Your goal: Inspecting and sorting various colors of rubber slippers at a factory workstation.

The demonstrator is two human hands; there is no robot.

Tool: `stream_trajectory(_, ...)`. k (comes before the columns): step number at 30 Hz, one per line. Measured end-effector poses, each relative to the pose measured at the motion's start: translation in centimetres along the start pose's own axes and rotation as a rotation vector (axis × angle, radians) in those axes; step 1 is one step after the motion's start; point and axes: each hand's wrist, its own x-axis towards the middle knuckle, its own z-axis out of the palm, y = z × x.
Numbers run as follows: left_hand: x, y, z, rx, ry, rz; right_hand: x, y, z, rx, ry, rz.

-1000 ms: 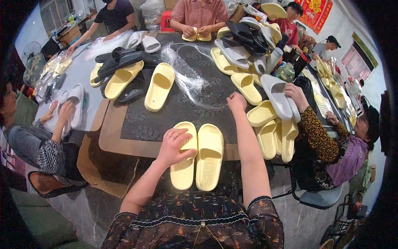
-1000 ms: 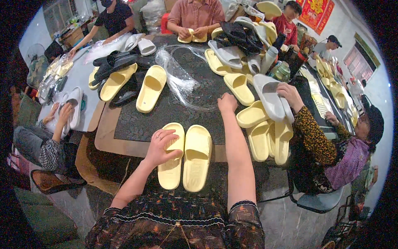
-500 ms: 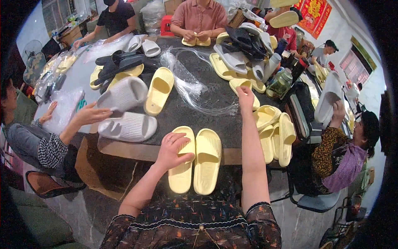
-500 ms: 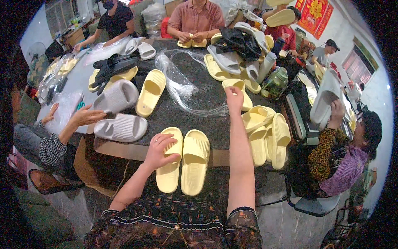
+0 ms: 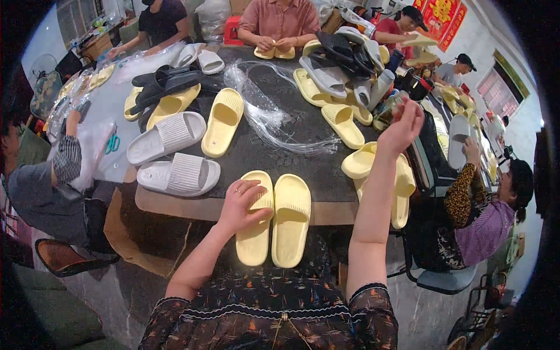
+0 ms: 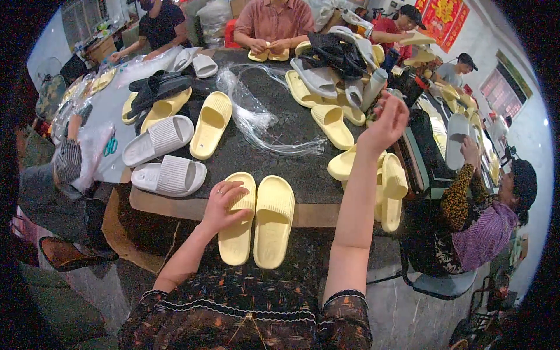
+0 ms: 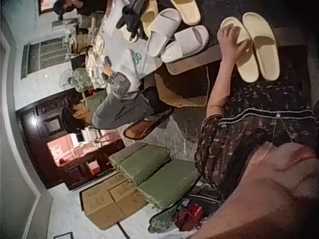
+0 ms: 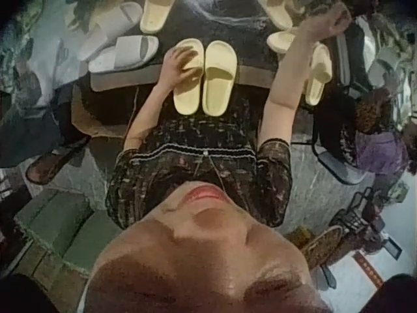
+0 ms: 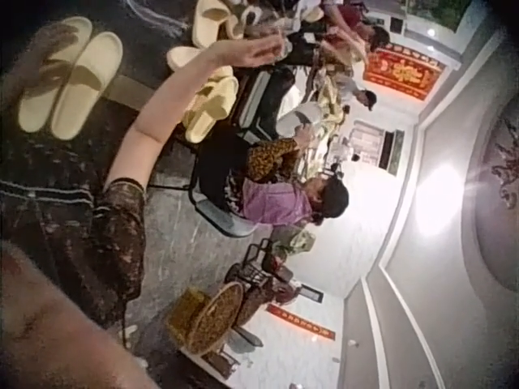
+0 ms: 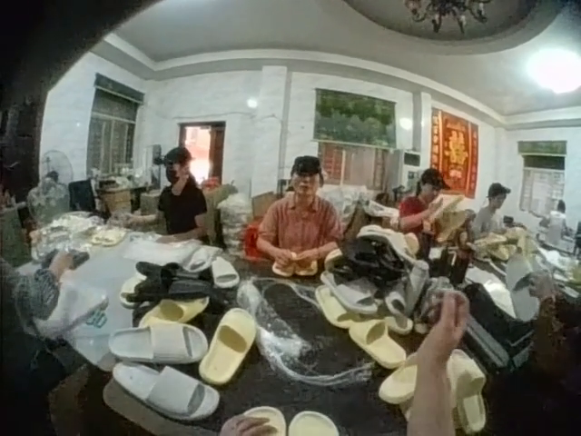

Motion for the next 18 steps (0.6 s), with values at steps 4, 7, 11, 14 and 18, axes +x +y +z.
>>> stream_trajectory(4, -0.1, 0.0, 0.1, 0.055, -0.001, 0.012, -0.4, -5.3, 0.2, -0.169, 0.158, -0.295)
stream_trajectory(7, 0.0, 0.1, 0.1, 0.03, -0.005, 0.013, -0.7, -9.2, -1.4, -0.411, 0.236, -0.611)
stream_trajectory(11, 0.2, 0.4, 0.0, 0.025, -0.019, -0.002, -4.3, -15.3, -2.3, 0.323, -0.186, -0.489)
stream_trajectory(14, 0.4, 0.8, -0.1, 0.025, -0.045, -0.031, -8.6, -16.0, -3.2, 0.329, -0.514, -0.236)
stream_trajectory(18, -0.5, 0.8, -1.6, 0.068, -0.094, -0.123, -14.2, -14.9, -2.9, -0.181, -1.161, 0.601)
